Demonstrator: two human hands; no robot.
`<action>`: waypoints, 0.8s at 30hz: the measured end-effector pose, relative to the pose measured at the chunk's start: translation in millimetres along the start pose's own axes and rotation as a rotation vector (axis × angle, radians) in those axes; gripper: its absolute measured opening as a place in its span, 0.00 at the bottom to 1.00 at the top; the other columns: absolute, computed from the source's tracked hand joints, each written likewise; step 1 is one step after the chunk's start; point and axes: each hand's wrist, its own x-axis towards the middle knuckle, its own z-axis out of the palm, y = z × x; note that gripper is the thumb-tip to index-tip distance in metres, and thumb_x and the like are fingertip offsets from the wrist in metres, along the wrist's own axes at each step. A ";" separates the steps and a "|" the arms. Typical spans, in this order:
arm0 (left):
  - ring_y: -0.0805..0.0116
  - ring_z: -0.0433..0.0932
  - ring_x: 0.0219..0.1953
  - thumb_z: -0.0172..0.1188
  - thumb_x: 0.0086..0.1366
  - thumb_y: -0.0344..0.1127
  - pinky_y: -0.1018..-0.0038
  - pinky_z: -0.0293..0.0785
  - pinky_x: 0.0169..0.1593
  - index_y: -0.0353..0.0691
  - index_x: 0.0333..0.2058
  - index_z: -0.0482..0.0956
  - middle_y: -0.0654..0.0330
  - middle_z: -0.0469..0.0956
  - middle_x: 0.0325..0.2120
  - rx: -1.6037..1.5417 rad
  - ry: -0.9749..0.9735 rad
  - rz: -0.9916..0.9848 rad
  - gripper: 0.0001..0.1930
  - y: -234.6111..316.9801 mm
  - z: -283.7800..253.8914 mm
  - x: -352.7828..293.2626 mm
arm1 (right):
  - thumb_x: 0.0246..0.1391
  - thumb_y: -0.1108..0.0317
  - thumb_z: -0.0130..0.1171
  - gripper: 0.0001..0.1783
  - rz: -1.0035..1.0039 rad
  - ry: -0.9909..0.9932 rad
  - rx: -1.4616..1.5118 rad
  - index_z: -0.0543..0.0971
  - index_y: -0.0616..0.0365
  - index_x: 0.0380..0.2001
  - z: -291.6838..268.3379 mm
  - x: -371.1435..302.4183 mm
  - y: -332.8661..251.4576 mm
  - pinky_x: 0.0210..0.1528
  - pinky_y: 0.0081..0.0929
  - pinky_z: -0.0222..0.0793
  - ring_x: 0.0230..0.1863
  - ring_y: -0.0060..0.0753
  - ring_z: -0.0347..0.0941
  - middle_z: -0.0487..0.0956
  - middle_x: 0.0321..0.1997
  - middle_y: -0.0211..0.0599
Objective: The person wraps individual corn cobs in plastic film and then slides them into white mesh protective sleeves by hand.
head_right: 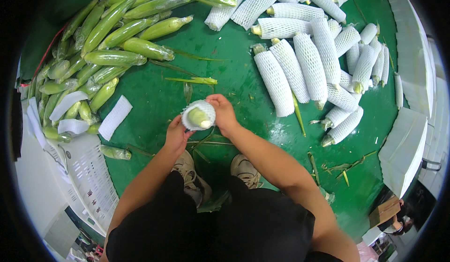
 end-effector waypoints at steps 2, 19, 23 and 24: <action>0.69 0.73 0.50 0.58 0.67 0.32 0.70 0.71 0.53 0.39 0.51 0.74 0.60 0.77 0.47 0.706 0.140 0.561 0.15 -8.6 -4.0 4.2 | 0.67 0.60 0.49 0.12 -0.012 -0.126 -0.155 0.74 0.55 0.46 6.3 6.0 18.2 0.52 0.32 0.73 0.47 0.29 0.75 0.79 0.46 0.35; 0.50 0.71 0.57 0.54 0.50 0.20 0.54 0.60 0.66 0.44 0.52 0.78 0.52 0.74 0.54 1.794 0.395 0.678 0.27 94.0 -195.3 -95.9 | 0.64 0.65 0.58 0.10 -0.453 0.121 -0.323 0.74 0.55 0.46 -15.5 -23.3 -91.7 0.40 0.23 0.69 0.34 0.23 0.71 0.75 0.43 0.30; 0.52 0.68 0.60 0.57 0.49 0.23 0.49 0.54 0.69 0.48 0.51 0.78 0.53 0.71 0.56 2.126 0.263 0.528 0.28 80.1 -224.4 -117.6 | 0.51 0.73 0.60 0.16 -0.825 -0.478 -1.121 0.78 0.55 0.46 66.8 7.9 -43.5 0.48 0.36 0.73 0.46 0.42 0.74 0.76 0.47 0.39; 0.53 0.68 0.59 0.58 0.49 0.24 0.48 0.54 0.69 0.48 0.51 0.78 0.53 0.71 0.56 2.142 0.232 0.539 0.27 76.2 -230.1 -113.1 | 0.50 0.74 0.59 0.18 -0.976 -0.618 -1.258 0.78 0.54 0.47 80.2 23.4 -30.3 0.51 0.40 0.72 0.50 0.45 0.74 0.76 0.50 0.40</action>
